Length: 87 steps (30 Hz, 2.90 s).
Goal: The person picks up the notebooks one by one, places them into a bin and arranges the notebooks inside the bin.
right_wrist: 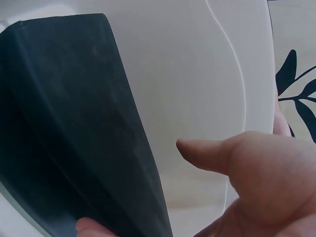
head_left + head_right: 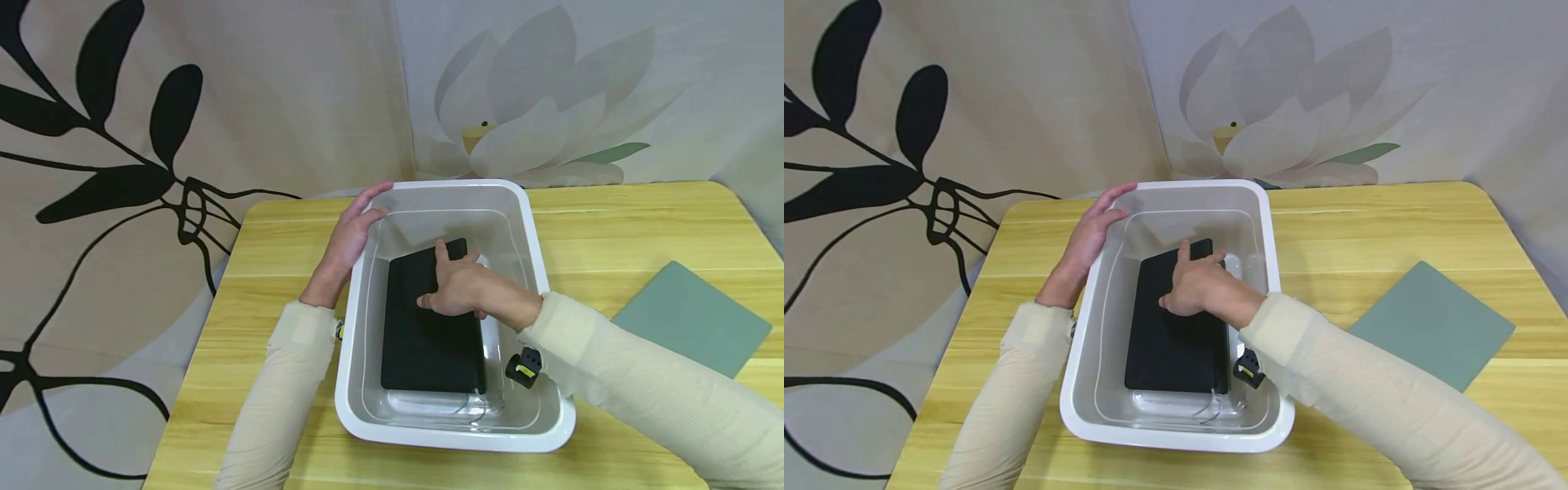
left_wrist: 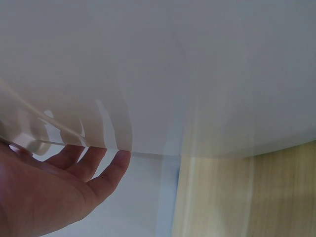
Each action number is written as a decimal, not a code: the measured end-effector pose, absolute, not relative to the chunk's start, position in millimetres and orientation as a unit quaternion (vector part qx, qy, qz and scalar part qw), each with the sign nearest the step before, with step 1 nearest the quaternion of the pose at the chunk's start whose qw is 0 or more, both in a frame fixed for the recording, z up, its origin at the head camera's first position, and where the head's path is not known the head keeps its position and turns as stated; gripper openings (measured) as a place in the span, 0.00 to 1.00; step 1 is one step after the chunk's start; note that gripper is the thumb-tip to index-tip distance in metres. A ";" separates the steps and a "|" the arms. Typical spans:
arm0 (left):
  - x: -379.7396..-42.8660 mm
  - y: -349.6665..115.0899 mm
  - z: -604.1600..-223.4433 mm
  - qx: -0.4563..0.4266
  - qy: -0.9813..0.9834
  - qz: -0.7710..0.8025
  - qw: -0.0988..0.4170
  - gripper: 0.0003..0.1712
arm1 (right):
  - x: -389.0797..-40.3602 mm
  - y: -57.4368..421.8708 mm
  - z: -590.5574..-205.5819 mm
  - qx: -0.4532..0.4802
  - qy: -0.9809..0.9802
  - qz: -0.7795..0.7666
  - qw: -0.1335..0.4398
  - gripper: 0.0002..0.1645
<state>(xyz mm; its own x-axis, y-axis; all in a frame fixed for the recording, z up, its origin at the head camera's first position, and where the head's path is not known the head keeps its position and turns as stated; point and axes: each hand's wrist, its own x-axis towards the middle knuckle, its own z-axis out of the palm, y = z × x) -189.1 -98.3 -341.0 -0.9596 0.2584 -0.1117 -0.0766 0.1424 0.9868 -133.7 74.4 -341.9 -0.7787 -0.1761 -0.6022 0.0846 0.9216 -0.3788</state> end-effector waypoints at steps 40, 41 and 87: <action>-189.5 -98.5 -342.9 0.055 0.743 0.653 0.133 0.25 | -130.3 74.6 -337.2 -0.061 0.926 -0.203 0.312 0.65; -188.7 -98.1 -341.8 0.055 0.742 0.655 0.134 0.25 | -130.1 74.6 -336.7 -0.066 0.928 -0.205 0.305 0.65; -206.1 -104.6 -368.3 0.050 0.736 0.665 0.117 0.23 | -108.5 166.2 -252.7 -0.085 0.920 -0.360 0.133 0.52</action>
